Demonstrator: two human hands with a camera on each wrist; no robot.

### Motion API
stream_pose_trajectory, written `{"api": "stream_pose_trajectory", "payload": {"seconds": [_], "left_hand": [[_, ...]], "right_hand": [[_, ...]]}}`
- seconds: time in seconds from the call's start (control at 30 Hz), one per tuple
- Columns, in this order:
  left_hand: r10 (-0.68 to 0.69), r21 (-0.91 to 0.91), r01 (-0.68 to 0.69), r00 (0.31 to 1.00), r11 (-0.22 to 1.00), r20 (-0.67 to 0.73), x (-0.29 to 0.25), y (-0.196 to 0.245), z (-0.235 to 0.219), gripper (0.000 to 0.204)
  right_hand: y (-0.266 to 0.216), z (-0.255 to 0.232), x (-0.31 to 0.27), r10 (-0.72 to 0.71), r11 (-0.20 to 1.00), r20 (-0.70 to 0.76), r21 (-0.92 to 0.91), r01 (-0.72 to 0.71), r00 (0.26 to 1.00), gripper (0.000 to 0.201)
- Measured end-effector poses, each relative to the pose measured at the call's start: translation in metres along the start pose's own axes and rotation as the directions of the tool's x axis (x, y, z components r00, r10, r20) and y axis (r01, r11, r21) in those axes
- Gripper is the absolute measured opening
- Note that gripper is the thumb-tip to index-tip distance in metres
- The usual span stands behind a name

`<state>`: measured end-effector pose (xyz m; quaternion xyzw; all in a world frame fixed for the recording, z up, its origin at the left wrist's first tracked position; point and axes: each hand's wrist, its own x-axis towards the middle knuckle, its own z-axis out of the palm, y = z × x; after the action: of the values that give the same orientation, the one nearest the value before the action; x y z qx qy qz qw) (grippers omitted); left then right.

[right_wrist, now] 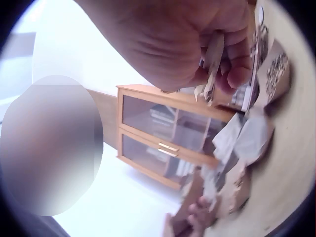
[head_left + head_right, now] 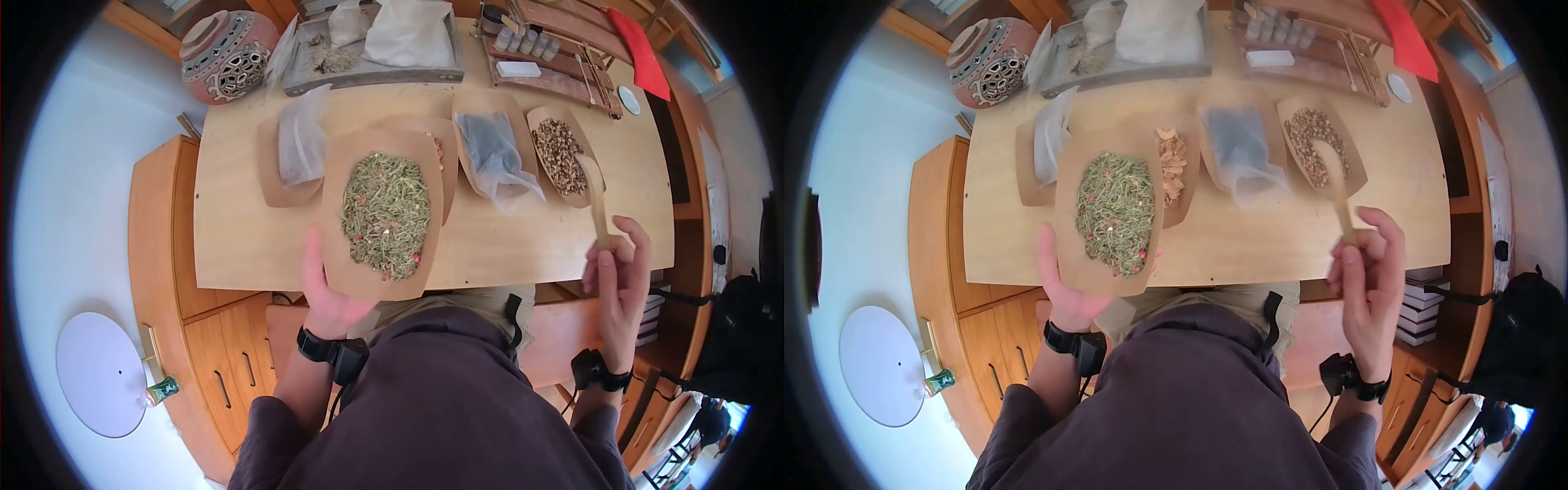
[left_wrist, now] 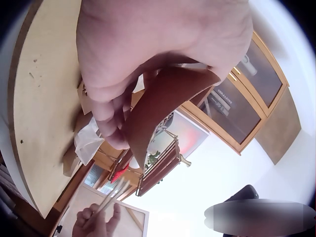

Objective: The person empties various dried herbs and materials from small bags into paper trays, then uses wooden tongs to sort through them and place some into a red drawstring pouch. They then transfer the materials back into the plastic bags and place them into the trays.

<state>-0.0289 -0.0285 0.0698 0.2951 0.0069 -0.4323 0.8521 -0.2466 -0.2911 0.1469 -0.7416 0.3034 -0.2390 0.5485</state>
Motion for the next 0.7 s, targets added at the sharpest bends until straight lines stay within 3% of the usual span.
{"api": "stream_pose_trajectory", "payload": {"seconds": [0.07,0.1,0.13,0.23,0.33,0.37,0.5,0.6,0.63,0.7], "left_hand": [[0.004,0.008,-0.003,1.0,1.0,-0.008,0.001,0.003,0.009,0.088],[0.007,-0.036,-0.006,1.0,0.999,0.021,0.002,0.0,0.01,0.083],[0.014,-0.082,-0.01,0.999,0.997,0.047,0.002,-0.002,0.01,0.078],[0.062,-0.14,-0.046,0.992,0.989,0.113,-0.001,-0.007,0.004,0.071],[0.09,-0.187,-0.072,0.992,0.98,0.092,-0.016,0.017,-0.025,0.07],[0.094,-0.198,-0.077,0.993,0.977,0.078,-0.018,0.018,-0.03,0.069],[0.086,-0.068,-0.088,0.996,0.994,-0.029,-0.017,0.015,-0.026,0.075],[0.062,-0.098,-0.062,0.998,0.993,-0.001,-0.014,0.014,-0.023,0.075],[0.063,-0.113,-0.06,0.998,0.992,0.022,-0.012,0.016,-0.022,0.074],[0.077,-0.134,-0.066,0.994,0.989,0.076,-0.012,0.018,-0.022,0.072]], "right_hand": [[-0.016,0.021,0.002,-0.01,0.991,0.145,0.131,-0.009,0.989,0.035],[-0.015,0.023,0.009,-0.117,0.992,0.284,0.071,0.101,0.952,0.034],[-0.014,0.024,0.015,-0.206,0.976,0.426,0.028,0.215,0.881,0.034],[-0.025,0.038,0.025,-0.285,0.955,0.642,0.126,0.269,0.712,0.03],[-0.047,0.093,0.023,-0.219,0.969,0.716,0.236,0.066,0.663,0.042],[-0.045,0.099,0.027,-0.225,0.974,0.776,0.202,0.106,0.59,0.058],[-0.052,0.107,0.036,-0.27,0.943,0.859,0.144,0.301,0.435,0.077],[-0.045,0.1,0.03,-0.295,0.937,0.819,0.146,0.318,0.492,0.07],[-0.039,0.099,0.024,-0.332,0.923,0.736,0.125,0.365,0.59,0.056],[-0.032,0.097,0.02,-0.466,0.867,0.62,0.178,0.465,0.631,0.046]]}}
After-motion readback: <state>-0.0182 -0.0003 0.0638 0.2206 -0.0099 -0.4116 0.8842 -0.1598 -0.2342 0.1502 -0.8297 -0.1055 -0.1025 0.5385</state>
